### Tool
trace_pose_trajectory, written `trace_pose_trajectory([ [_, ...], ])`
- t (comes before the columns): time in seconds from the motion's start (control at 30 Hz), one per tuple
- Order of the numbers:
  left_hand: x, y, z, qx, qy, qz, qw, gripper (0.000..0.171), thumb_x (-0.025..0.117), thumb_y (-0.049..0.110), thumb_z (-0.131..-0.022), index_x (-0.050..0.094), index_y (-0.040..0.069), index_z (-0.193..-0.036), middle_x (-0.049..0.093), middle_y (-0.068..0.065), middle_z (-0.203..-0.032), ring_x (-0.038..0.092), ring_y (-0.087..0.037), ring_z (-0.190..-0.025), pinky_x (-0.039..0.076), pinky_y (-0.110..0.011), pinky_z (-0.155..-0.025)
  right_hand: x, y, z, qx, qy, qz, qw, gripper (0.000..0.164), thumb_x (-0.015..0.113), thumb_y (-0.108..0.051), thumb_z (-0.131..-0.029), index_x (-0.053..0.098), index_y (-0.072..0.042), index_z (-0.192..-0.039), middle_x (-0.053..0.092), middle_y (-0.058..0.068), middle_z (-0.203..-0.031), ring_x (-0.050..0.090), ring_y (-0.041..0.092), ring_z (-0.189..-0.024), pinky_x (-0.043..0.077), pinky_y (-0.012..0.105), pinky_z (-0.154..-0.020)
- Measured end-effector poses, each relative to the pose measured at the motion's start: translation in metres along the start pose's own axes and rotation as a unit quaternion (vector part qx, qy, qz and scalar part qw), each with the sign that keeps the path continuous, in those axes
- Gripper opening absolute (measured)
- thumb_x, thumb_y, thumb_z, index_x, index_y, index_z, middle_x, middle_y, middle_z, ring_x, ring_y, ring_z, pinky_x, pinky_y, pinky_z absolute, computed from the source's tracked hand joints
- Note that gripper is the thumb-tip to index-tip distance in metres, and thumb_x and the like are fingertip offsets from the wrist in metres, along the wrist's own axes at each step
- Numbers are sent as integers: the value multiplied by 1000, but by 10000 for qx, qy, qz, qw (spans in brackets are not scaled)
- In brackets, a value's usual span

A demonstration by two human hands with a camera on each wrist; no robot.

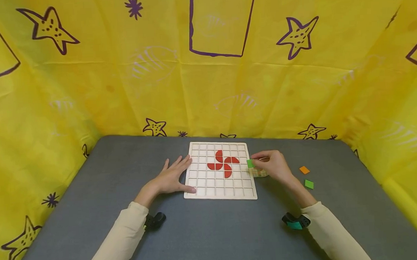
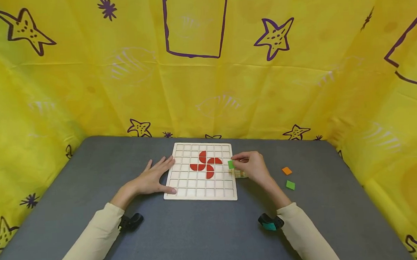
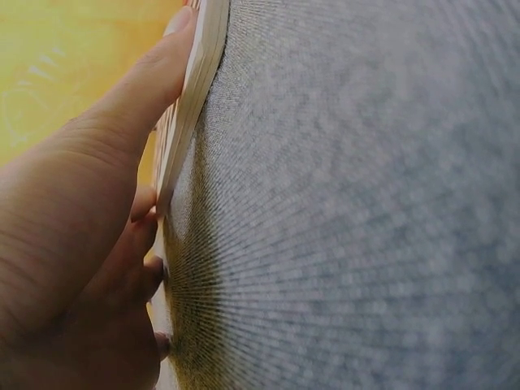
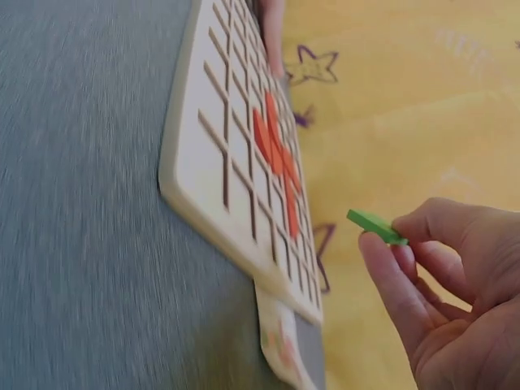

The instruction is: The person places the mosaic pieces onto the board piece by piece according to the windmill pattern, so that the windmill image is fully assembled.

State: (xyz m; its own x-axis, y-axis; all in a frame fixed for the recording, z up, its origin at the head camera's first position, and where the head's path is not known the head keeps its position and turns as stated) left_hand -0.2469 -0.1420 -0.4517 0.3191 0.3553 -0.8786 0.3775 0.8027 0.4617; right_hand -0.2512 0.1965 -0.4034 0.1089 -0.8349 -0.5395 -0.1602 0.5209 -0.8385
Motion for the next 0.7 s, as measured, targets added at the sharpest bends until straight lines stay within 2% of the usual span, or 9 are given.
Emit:
trace_pose_trajectory([
  [0.23,0,1,-1,-31,-38,-11,10000,116,75,67,-71,20,9,-157,14,-7,-164,6,-35,-150,-7,-64,-113,25,-7,-7,119,-149,-324,9993,20,72,-9,-88,74,3,-104,72,19,-101,73,30,-81,58,45,-74],
  [0.4,0,0,-1,-6,-45,-9,10000,116,74,67,-72,20,10,-157,13,-7,-164,5,-35,-150,-8,-64,-113,38,-11,-12,259,-145,-556,9980,18,70,-8,-89,75,2,-103,71,19,-105,74,30,-81,58,38,-75],
  [0.53,0,1,0,-20,-53,-16,10000,116,74,67,-72,20,10,-157,13,-6,-164,5,-34,-150,-8,-64,-113,44,-14,-13,303,-72,-452,9985,17,71,-12,-88,76,-2,-102,73,14,-103,74,27,-81,57,33,-74],
  [0.7,-1,1,0,-56,-58,-6,10000,116,74,67,-72,20,10,-157,13,-6,-164,5,-34,-150,-7,-64,-113,49,-16,-15,263,75,-353,9990,17,73,-16,-88,77,-6,-100,75,9,-97,73,27,-80,56,37,-75],
])
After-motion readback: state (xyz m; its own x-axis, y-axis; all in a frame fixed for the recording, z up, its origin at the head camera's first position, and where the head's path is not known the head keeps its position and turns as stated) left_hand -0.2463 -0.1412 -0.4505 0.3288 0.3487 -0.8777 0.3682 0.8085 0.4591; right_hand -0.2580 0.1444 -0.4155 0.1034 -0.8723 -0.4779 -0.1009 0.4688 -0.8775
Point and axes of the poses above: each hand's wrist, its own z-axis away from the middle knuckle, its own x-axis out of the palm, y = z × x, the point moved 4 cm from there along -z, towards the middle knuckle
